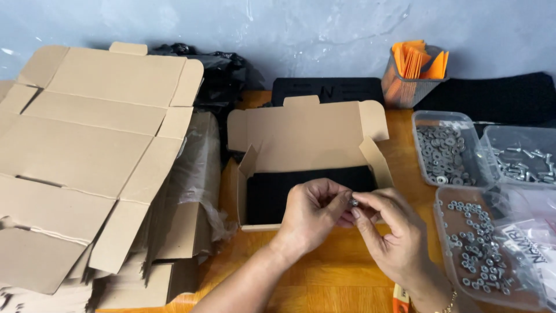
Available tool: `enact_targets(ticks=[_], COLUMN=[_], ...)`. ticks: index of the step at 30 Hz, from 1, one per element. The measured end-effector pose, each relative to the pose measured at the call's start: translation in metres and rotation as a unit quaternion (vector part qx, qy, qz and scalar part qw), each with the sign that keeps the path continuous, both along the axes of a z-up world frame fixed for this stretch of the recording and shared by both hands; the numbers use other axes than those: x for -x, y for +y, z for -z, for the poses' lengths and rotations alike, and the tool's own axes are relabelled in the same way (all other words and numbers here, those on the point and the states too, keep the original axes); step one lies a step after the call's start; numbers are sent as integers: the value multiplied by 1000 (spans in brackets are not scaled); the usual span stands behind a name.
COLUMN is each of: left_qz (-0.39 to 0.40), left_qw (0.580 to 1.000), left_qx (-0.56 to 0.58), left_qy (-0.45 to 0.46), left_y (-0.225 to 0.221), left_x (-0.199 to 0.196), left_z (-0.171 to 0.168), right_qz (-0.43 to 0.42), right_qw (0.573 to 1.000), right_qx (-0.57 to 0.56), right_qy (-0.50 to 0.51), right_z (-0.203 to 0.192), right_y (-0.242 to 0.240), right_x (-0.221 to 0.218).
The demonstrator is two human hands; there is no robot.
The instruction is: Assembling screws and washers and placing them into a small cardboard box
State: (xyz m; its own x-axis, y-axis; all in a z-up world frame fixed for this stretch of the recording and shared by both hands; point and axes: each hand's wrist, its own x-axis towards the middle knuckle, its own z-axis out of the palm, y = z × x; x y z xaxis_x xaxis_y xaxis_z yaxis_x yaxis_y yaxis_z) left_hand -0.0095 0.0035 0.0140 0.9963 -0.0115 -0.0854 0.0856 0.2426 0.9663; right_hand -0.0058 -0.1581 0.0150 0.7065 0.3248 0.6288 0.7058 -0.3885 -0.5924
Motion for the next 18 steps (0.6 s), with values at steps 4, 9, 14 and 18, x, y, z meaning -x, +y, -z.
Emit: enact_targets(ticks=[4, 9, 14, 18], left_qz=[7, 73, 114, 98], left_qw=[1000, 996, 984, 982], left_qx=[-14, 48, 133, 146], left_qy=[12, 5, 32, 69], left_y=[-1, 4, 8, 7], left_x=[0, 0, -2, -4], left_z=[1, 1, 10, 15], right_qz=[-25, 14, 37, 51], right_qw=[1000, 1000, 999, 998], right_qx=[-6, -8, -8, -26], right_qy=[-15, 0, 13, 24], right_z=[-2, 3, 1, -2], right_y=[1, 0, -4, -7], right_x=[0, 0, 0, 0])
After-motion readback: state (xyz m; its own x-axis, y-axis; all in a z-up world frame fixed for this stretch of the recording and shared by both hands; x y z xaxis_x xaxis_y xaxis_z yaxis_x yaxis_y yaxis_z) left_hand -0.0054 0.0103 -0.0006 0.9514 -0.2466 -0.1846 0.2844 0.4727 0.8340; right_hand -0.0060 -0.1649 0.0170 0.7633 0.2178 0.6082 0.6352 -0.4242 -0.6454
